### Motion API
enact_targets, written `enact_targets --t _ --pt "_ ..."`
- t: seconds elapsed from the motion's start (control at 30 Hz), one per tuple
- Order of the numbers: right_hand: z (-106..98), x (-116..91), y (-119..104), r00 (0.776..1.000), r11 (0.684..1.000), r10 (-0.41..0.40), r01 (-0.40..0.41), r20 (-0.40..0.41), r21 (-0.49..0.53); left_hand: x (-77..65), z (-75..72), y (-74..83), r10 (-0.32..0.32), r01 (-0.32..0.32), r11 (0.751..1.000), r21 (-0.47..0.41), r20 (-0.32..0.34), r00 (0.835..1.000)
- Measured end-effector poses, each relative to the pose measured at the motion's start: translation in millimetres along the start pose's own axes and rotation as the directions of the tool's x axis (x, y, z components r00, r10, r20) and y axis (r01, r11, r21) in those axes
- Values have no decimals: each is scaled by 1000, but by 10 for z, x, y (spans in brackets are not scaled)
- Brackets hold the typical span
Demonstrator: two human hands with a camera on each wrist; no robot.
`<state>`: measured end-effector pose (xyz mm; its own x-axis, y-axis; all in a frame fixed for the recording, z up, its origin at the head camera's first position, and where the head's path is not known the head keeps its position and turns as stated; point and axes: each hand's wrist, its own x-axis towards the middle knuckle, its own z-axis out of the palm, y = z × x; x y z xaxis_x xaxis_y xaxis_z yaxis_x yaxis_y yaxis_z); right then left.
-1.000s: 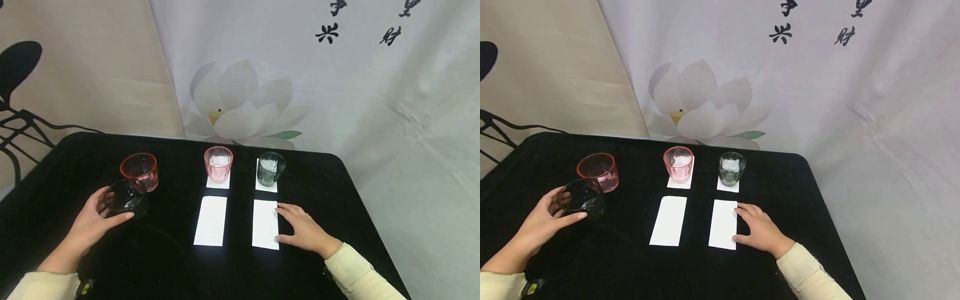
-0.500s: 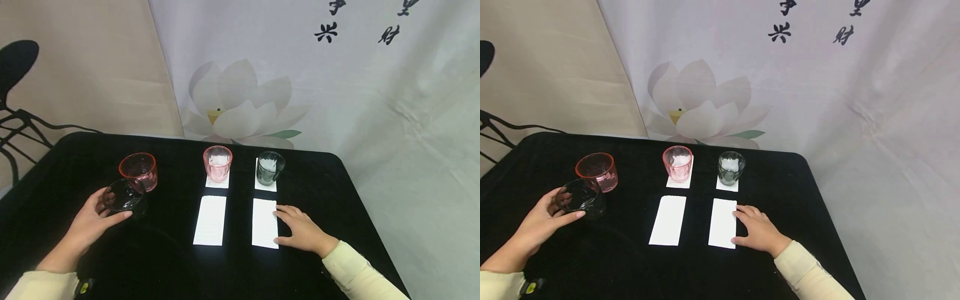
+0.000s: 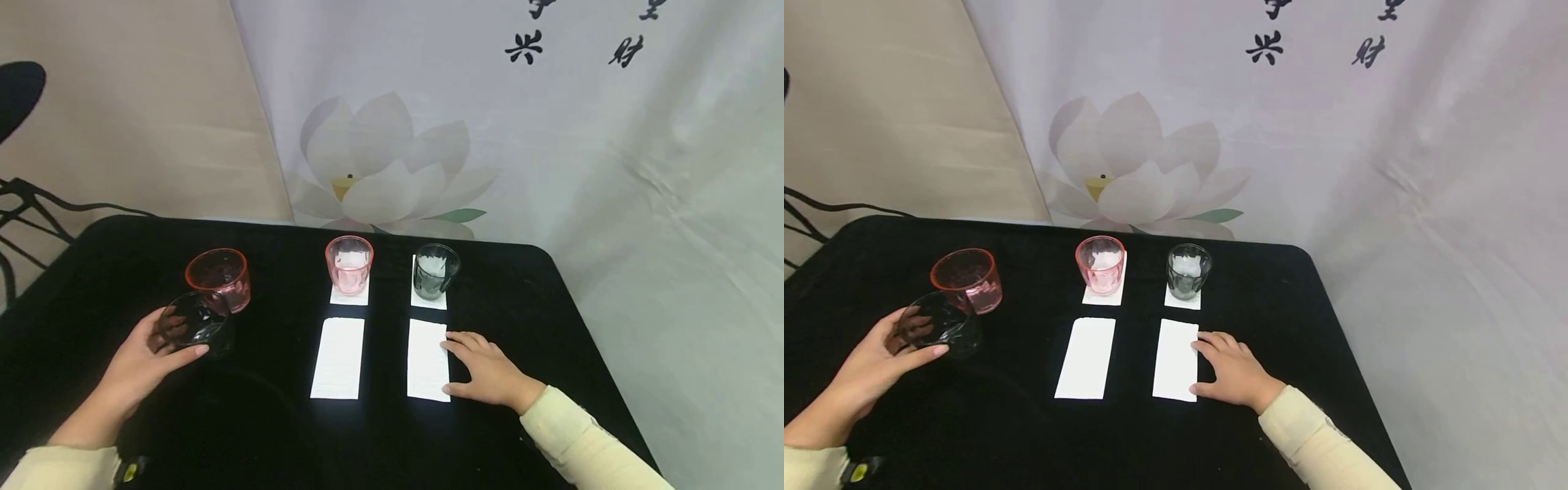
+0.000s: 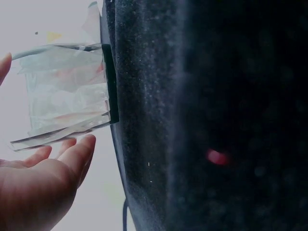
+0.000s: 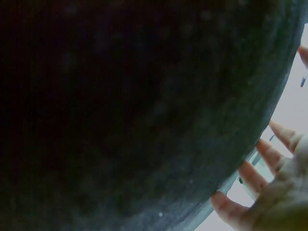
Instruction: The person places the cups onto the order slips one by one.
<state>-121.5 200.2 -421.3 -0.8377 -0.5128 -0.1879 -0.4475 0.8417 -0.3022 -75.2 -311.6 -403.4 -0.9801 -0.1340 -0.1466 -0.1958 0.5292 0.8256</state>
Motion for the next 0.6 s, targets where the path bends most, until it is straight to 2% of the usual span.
enact_targets --t 0.4,0.6 --pt "-46 7 -39 999 1000 24 -25 29 7 -14 -2 -4 45 -43 998 47 -25 999" --pt "-45 13 -38 999 999 38 -38 39 -3 -25 19 31 37 -36 999 41 -27 999"
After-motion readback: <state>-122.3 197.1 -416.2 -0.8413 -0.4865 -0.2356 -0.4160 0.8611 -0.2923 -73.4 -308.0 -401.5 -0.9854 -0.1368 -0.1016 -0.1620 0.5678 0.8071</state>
